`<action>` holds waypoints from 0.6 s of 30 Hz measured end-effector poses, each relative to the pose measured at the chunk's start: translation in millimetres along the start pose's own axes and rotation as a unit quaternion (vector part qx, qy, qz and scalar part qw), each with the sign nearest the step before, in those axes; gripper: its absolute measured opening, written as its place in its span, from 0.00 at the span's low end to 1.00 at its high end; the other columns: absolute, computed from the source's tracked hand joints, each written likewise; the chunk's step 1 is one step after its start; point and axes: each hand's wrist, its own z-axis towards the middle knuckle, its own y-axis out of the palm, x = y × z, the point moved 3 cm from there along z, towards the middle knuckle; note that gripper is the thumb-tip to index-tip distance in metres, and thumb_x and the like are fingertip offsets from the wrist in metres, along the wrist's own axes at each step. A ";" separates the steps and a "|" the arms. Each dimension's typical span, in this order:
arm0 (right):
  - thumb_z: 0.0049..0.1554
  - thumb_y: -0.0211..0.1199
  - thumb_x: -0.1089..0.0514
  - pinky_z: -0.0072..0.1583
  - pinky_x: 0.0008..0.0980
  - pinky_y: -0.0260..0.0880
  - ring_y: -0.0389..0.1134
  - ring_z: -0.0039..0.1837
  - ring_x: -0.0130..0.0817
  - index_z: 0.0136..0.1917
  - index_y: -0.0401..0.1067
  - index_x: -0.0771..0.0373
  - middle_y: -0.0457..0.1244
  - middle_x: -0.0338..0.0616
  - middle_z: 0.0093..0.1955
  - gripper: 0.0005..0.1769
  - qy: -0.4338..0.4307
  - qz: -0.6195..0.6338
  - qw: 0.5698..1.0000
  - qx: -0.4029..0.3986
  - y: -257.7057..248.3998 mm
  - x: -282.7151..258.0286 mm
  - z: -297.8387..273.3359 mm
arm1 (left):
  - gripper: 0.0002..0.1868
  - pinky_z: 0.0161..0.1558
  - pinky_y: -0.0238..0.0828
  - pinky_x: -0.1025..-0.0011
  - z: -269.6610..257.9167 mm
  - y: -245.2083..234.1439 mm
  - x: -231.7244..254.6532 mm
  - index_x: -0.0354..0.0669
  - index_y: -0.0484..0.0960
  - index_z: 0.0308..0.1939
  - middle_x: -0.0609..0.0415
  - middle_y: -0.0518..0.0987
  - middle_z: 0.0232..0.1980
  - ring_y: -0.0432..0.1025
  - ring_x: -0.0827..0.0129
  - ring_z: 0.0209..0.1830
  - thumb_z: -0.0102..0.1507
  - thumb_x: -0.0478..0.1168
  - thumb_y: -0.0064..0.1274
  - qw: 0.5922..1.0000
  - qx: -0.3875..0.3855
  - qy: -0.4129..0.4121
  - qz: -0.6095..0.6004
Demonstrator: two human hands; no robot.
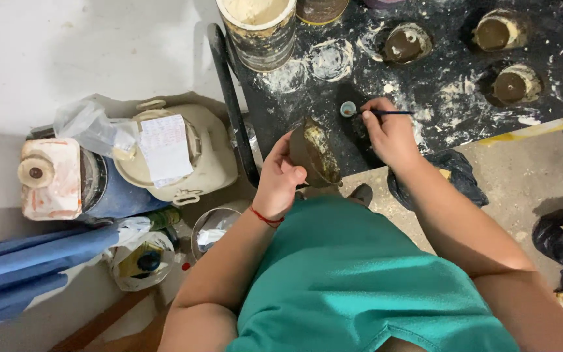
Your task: Applying a liquid coating to the interior surfaces of dental molds using a small brush at a laboratory bench.
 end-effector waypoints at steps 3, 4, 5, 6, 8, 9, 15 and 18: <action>0.68 0.59 0.60 0.54 0.53 0.68 0.71 0.54 0.62 0.59 0.76 0.62 0.69 0.59 0.47 0.08 -0.002 0.010 1.000 0.019 -9.9 -2.4 1.5 | 0.50 0.37 0.80 0.67 2.8 13.0 16.8 0.34 0.65 0.75 0.42 0.81 0.47 0.78 0.63 0.41 0.58 0.55 0.73 1.000 0.011 -0.008 0.005; 0.68 0.59 0.60 0.54 0.53 0.68 0.71 0.54 0.62 0.59 0.76 0.62 0.69 0.59 0.47 0.08 -0.004 0.011 1.000 0.018 -13.6 -11.6 2.0 | 0.50 0.37 0.80 0.67 3.6 16.0 19.2 0.34 0.65 0.75 0.42 0.81 0.47 0.78 0.63 0.41 0.58 0.55 0.73 1.000 0.012 -0.006 0.005; 0.69 0.57 0.62 0.55 0.49 0.66 0.69 0.53 0.56 0.58 0.74 0.65 0.69 0.59 0.47 0.08 -0.024 0.064 0.997 0.037 -18.2 -21.4 0.4 | 0.50 0.35 0.80 0.69 2.7 18.6 20.6 0.33 0.65 0.74 0.42 0.82 0.45 0.79 0.64 0.40 0.58 0.53 0.73 1.000 0.019 -0.011 -0.002; 0.70 0.55 0.63 0.55 0.44 0.65 0.68 0.51 0.49 0.57 0.73 0.67 0.68 0.59 0.47 0.08 -0.044 0.117 0.991 0.056 -23.0 -30.6 -1.3 | 0.49 0.33 0.81 0.71 1.9 21.4 21.6 0.31 0.65 0.74 0.42 0.82 0.44 0.80 0.64 0.38 0.57 0.51 0.73 0.999 0.027 -0.015 -0.009; 0.69 0.55 0.61 0.54 0.43 0.67 0.69 0.49 0.47 0.55 0.74 0.67 0.69 0.56 0.46 0.09 -0.081 0.151 0.984 0.039 -26.5 -57.6 -11.6 | 0.48 0.31 0.81 0.69 2.2 20.4 25.8 0.31 0.66 0.73 0.41 0.82 0.43 0.80 0.63 0.36 0.58 0.50 0.73 1.000 0.021 -0.016 -0.007; 0.68 0.55 0.59 0.53 0.41 0.68 0.70 0.47 0.45 0.54 0.75 0.67 0.69 0.54 0.45 0.11 -0.118 0.184 0.976 0.025 -29.0 -71.9 -17.3 | 0.46 0.30 0.82 0.68 3.1 20.6 27.4 0.30 0.67 0.73 0.39 0.83 0.42 0.80 0.61 0.34 0.59 0.49 0.73 1.000 0.014 -0.017 -0.006; 0.63 0.63 0.50 0.43 0.39 0.70 0.68 0.37 0.45 0.37 0.76 0.54 0.65 0.36 0.32 0.13 -0.250 0.087 0.964 -0.033 -18.1 -88.4 -21.0 | 0.48 0.32 0.84 0.61 4.9 21.2 22.2 0.29 0.65 0.74 0.34 0.82 0.46 0.80 0.53 0.39 0.57 0.47 0.74 0.999 0.010 -0.044 -0.012; 0.62 0.62 0.56 0.45 0.44 0.71 0.70 0.41 0.50 0.40 0.76 0.57 0.67 0.43 0.38 0.09 -0.251 0.101 0.963 -0.020 -15.6 -100.2 -18.4 | 0.49 0.35 0.85 0.61 3.4 7.3 6.2 0.29 0.64 0.75 0.35 0.81 0.50 0.80 0.54 0.44 0.58 0.48 0.74 0.999 0.008 -0.050 0.011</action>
